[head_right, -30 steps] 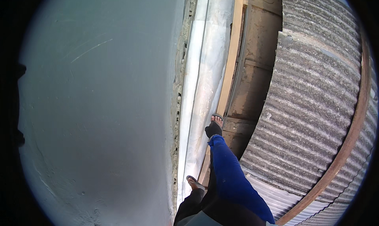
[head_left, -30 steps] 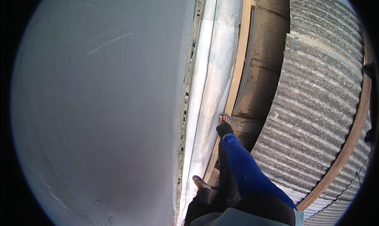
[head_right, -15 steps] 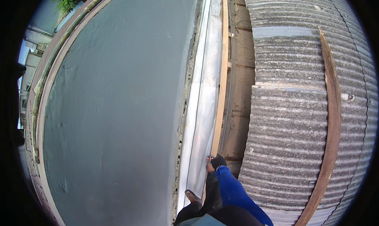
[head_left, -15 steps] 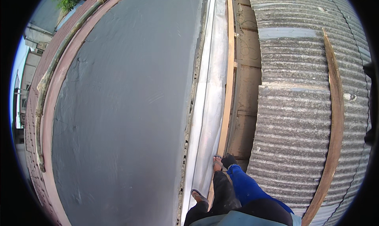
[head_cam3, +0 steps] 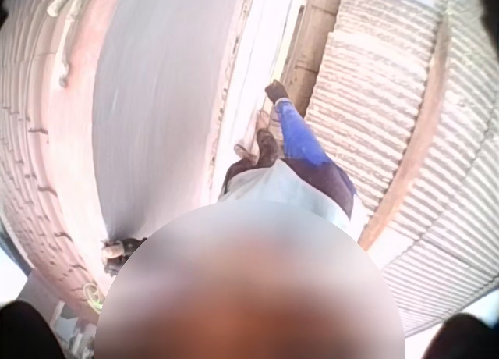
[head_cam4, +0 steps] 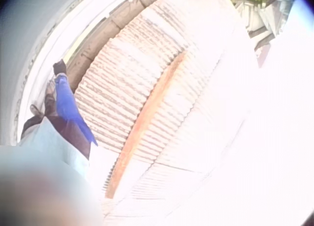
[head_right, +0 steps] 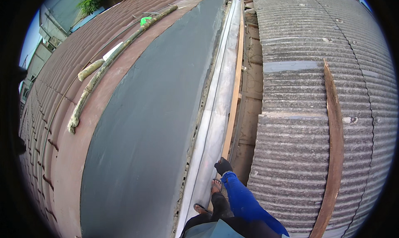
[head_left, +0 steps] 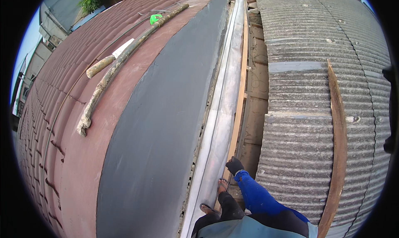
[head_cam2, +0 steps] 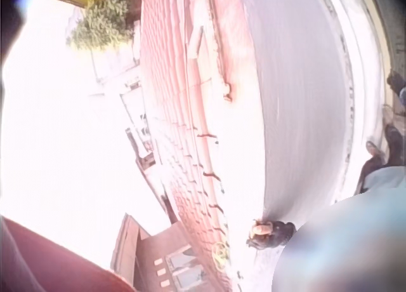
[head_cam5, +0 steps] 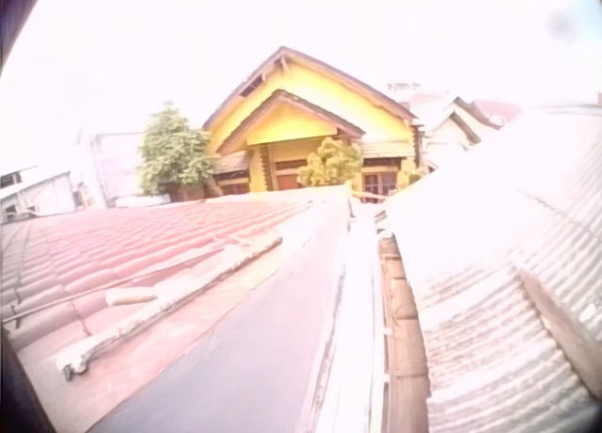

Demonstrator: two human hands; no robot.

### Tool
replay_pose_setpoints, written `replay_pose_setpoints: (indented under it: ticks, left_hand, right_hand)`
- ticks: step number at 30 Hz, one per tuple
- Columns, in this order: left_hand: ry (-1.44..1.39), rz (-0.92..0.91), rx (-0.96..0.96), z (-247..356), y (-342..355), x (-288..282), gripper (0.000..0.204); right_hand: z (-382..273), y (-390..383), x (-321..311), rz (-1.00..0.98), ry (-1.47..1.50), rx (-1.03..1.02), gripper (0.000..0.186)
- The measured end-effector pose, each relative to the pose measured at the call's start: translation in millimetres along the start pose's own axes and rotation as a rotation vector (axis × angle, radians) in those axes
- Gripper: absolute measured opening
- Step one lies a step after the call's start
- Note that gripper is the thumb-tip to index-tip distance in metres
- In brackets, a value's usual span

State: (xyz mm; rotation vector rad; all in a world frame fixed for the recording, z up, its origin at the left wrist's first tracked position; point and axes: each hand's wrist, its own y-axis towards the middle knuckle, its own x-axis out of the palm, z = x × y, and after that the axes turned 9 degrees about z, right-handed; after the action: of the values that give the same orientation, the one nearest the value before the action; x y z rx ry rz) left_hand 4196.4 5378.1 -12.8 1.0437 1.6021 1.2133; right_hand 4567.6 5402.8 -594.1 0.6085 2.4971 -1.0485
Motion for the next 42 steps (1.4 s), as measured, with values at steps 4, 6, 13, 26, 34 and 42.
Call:
replay_pose_setpoints:
  ticks: [4,6,13,26,34,42]
  left_hand:
    - [-0.184,0.056,-0.084,-11,-5,0,0.028]
    - [-0.057,0.001,0.064,-24,-6,-5,0.028]
    - [-0.120,-0.222,0.149,-52,-14,-25,0.024]
    - [-0.316,-0.194,0.143,-52,-6,-30,0.011]
    - [-0.423,-0.217,0.159,-60,-17,-21,0.015]
    - [-0.297,-0.170,0.176,-61,-15,-22,0.016]
  right_hand:
    - [-30,-11,-5,-0.008,0.012,-0.062,0.029]
    - [-40,-24,-9,-0.006,-0.019,-0.102,0.029]
    - [-46,-93,-24,0.018,-0.017,-0.155,0.031]
    - [-283,-312,-63,-0.031,0.345,-0.732,0.039]
    - [-475,-499,-60,-0.062,0.476,-1.688,0.042]
    - [-518,-501,-6,-0.472,0.158,-1.626,0.044]
